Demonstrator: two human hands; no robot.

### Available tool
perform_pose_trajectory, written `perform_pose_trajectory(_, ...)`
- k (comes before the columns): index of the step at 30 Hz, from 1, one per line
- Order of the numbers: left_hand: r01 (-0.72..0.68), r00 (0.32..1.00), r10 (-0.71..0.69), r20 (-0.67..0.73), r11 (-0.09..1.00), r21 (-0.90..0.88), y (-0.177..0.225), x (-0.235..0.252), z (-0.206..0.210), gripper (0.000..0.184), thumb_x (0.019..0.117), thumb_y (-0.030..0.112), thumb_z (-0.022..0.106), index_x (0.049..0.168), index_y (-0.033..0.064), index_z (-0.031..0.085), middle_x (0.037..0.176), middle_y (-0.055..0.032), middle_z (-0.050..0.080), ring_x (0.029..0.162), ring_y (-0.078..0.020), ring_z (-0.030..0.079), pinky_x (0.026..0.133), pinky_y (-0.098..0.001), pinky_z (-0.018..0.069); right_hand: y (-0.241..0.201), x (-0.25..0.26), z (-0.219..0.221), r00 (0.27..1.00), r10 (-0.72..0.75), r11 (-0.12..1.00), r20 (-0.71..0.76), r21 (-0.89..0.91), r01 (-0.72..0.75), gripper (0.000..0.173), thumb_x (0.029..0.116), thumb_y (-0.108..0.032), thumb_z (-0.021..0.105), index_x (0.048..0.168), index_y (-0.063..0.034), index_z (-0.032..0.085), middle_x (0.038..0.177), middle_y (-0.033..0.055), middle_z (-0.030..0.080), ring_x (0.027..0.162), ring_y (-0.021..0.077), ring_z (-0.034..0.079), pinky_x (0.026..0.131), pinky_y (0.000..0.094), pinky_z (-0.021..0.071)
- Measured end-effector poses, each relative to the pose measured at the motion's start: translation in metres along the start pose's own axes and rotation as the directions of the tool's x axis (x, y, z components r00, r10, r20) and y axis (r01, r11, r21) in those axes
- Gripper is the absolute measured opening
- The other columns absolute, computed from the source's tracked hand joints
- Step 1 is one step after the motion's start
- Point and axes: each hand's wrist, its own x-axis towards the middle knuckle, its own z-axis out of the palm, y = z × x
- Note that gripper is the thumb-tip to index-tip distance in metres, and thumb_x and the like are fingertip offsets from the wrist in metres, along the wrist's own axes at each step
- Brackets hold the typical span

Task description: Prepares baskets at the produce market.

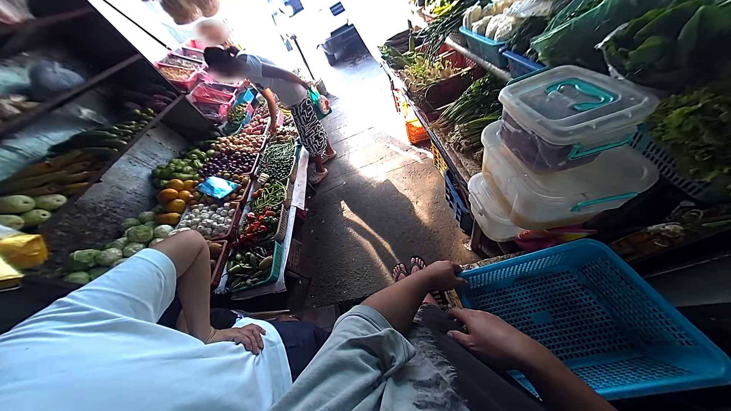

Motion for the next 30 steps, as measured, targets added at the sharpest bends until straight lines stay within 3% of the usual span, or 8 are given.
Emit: perform_pose_trajectory(30, 0.009, 1.0, -0.009, -0.012, 1.0, -0.012, 0.0004, -0.0006, 0.0012, 0.04, 0.1038, 0.038, 0.058, 0.112, 0.0002, 0.067, 0.104, -0.0199, 0.07, 0.1, -0.0338, 0.068, 0.09, -0.0586, 0.052, 0.0004, -0.0002, 0.0002, 1.0, -0.006, 1.0, 0.006, -0.011, 0.006, 0.055, 0.1039, -0.051, 0.051, 0.145, -0.0151, 0.056, 0.135, 0.0098, 0.067, 0.128, 0.0278, 0.062, 0.111, 0.0534, 0.0464)
